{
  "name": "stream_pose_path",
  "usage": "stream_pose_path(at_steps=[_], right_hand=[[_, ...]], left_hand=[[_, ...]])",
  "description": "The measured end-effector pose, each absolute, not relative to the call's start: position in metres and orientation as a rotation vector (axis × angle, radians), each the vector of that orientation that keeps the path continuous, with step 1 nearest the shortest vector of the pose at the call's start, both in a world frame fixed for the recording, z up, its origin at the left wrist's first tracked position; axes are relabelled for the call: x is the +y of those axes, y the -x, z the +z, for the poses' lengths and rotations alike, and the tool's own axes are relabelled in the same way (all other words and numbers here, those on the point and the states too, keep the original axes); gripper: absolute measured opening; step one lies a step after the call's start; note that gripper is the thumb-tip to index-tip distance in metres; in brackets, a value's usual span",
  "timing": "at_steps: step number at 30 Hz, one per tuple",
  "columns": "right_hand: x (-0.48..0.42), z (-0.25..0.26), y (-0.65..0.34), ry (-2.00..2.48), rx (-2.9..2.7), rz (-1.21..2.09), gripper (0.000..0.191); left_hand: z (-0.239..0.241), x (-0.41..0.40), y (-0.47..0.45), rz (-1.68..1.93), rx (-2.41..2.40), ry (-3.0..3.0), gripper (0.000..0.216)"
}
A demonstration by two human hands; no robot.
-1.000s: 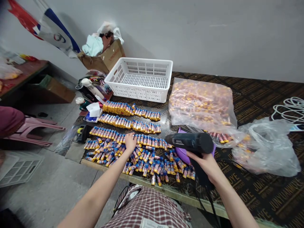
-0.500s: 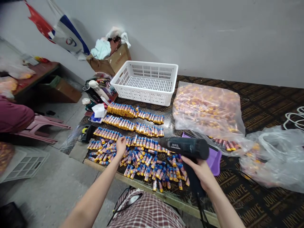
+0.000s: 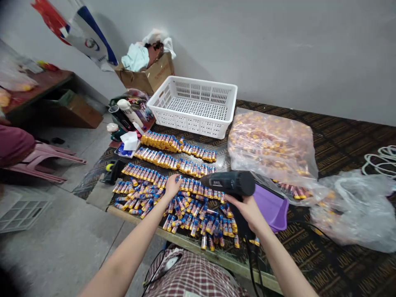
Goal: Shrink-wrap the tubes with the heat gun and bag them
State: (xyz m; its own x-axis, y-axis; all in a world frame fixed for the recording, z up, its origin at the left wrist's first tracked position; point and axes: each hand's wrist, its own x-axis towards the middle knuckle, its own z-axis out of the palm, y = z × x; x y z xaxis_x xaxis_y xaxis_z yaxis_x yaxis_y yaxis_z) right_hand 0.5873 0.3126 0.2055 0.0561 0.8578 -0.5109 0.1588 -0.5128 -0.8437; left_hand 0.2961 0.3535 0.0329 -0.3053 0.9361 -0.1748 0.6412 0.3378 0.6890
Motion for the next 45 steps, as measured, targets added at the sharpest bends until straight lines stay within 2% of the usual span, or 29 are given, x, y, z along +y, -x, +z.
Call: stream_pose_path(at_steps=[2, 4, 10, 13, 17, 20, 27, 31, 33, 36, 42, 45], right_hand=[[0.300, 0.214, -0.614, 1.832, -0.971, 1.386, 0.049], [0.285, 0.222, -0.637, 1.896, -0.897, 1.304, 0.050], [0.249, 0.230, -0.671, 2.101, -0.529, 1.312, 0.039], [0.241, 0.225, -0.670, 2.103, -0.453, 1.330, 0.038], [0.238, 0.223, -0.664, 2.062, -0.484, 1.336, 0.039], [0.236, 0.227, -0.662, 2.037, -0.521, 1.346, 0.039], [0.239, 0.234, -0.671, 2.050, -0.494, 1.329, 0.039], [0.241, 0.236, -0.669, 2.039, -0.497, 1.298, 0.039], [0.240, 0.239, -0.667, 2.036, -0.516, 1.297, 0.038], [0.234, 0.245, -0.670, 2.021, -0.540, 1.287, 0.036], [0.223, 0.239, -0.690, 2.021, -0.521, 1.253, 0.038], [0.228, 0.227, -0.690, 2.030, -0.534, 1.301, 0.037]], left_hand=[[0.029, 0.359, -0.318, 0.554, 2.046, -1.458, 0.046], [0.027, 0.348, -0.334, 0.449, 2.103, -1.526, 0.052], [0.026, 0.286, -0.351, 0.523, 1.993, -1.860, 0.035], [0.025, 0.303, -0.356, 0.504, 1.961, -1.919, 0.044], [0.025, 0.352, -0.376, 0.350, 1.526, -2.101, 0.052], [0.027, 0.358, -0.391, 0.282, 1.345, -2.162, 0.049], [0.033, 0.294, -0.401, 0.318, 1.153, -2.273, 0.030], [0.033, 0.320, -0.410, 0.383, 1.441, -2.231, 0.033], [0.033, 0.346, -0.418, 0.312, 1.536, -2.157, 0.042], [0.035, 0.364, -0.429, 0.207, 1.523, -2.108, 0.039], [0.040, 0.311, -0.424, 0.321, 1.354, -2.202, 0.032], [0.041, 0.301, -0.399, 0.360, 1.719, -2.104, 0.034]])
